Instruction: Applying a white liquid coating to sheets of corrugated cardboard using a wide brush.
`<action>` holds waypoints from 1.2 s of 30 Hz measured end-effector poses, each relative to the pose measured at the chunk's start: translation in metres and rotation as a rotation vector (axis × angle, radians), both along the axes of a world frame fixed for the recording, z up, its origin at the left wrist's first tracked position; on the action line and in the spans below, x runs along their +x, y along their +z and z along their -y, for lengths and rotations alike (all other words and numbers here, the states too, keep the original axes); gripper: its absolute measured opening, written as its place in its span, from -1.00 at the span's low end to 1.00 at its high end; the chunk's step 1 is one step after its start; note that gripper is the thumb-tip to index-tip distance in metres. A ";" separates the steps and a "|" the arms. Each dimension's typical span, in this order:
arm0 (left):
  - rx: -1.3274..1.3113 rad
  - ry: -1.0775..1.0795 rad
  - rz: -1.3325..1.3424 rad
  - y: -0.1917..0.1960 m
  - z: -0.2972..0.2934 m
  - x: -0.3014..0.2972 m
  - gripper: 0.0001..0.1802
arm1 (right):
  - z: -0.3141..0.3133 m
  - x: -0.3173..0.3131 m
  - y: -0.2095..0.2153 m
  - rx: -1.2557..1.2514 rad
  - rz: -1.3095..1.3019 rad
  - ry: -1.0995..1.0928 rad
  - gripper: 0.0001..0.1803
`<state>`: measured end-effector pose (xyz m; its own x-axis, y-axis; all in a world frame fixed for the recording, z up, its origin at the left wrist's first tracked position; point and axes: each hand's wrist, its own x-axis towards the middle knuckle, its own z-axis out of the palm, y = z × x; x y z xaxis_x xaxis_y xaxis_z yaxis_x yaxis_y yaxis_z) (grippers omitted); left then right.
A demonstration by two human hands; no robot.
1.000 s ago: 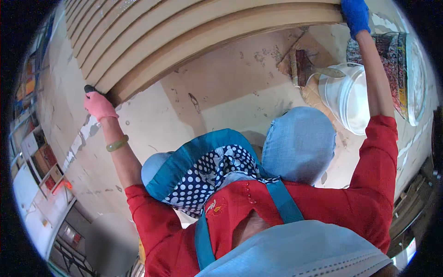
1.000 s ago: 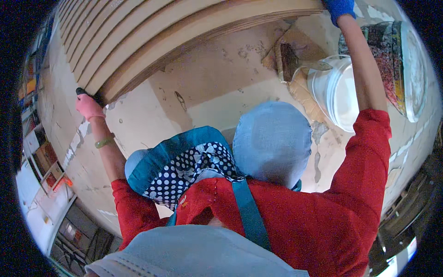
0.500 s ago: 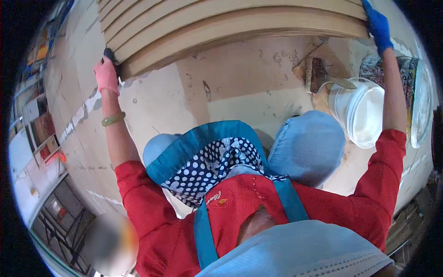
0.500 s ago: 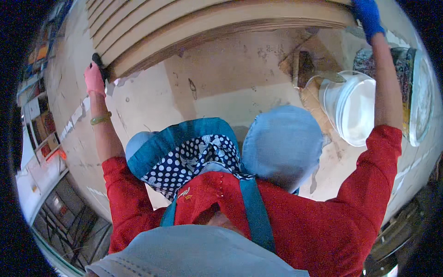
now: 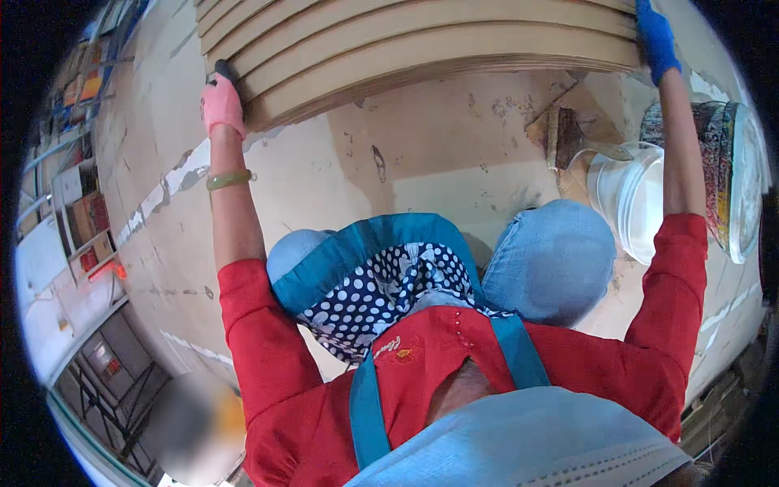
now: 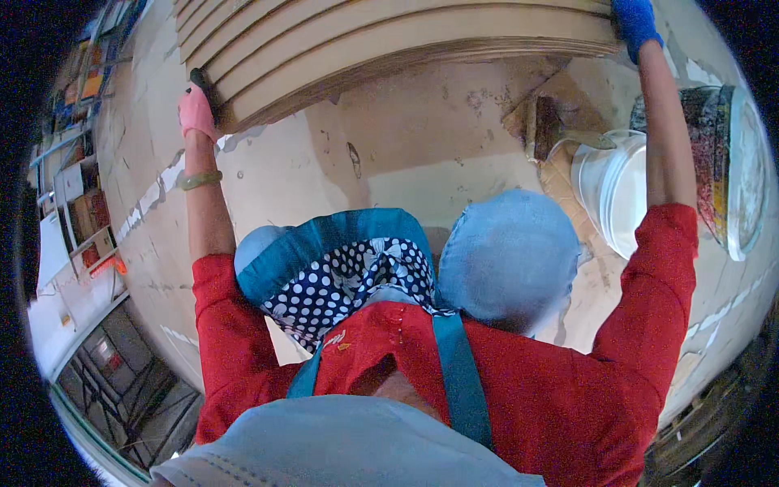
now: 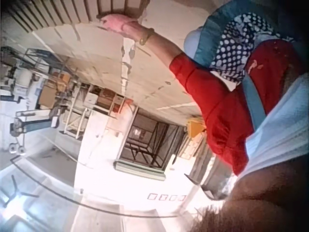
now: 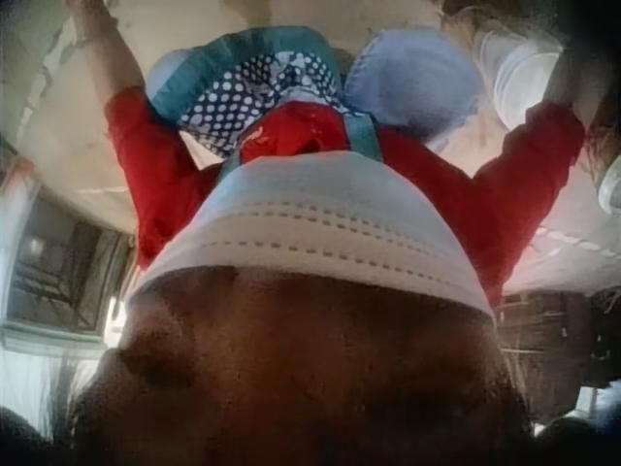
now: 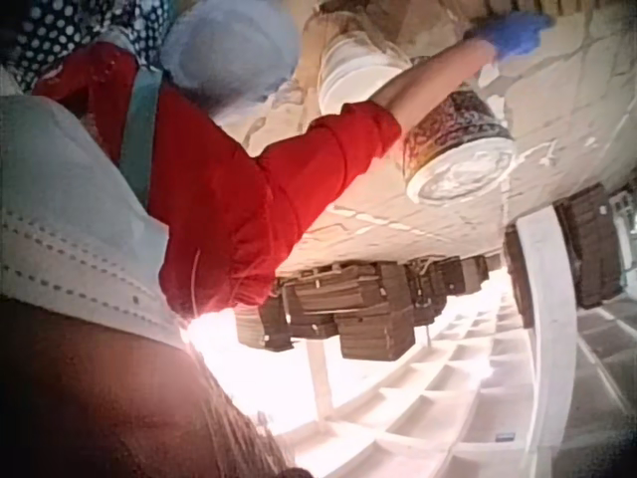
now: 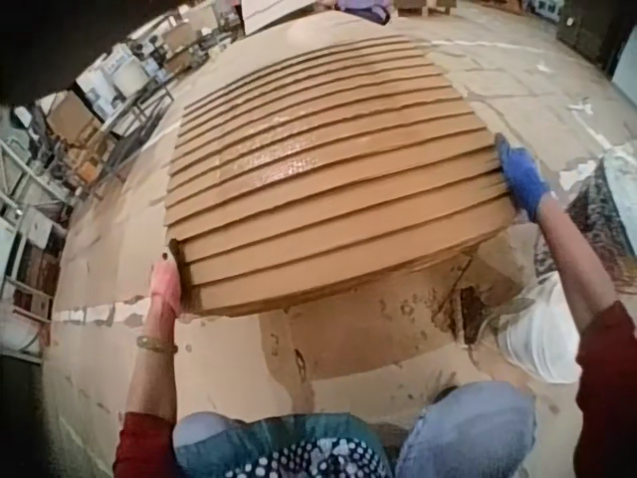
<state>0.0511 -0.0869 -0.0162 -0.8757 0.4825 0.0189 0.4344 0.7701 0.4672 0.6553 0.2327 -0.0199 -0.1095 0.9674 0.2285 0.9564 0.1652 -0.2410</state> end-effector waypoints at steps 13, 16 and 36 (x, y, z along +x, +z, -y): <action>0.324 -0.241 0.723 0.025 0.093 -0.005 -0.40 | 0.072 0.006 0.050 -0.441 -0.252 -0.124 -0.46; -0.006 -0.151 0.351 0.038 0.092 0.014 -0.43 | 0.102 0.002 0.031 -0.044 0.127 0.320 -0.54; 0.473 0.149 -0.159 0.012 0.053 0.009 -0.58 | 0.061 -0.023 0.014 0.164 -0.513 0.004 -0.61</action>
<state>0.0599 -0.1397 -0.0039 -0.9028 0.2597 0.3428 0.4301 0.5493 0.7165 0.6325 0.1714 -0.0061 0.0525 0.9141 0.4020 0.7221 0.2433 -0.6476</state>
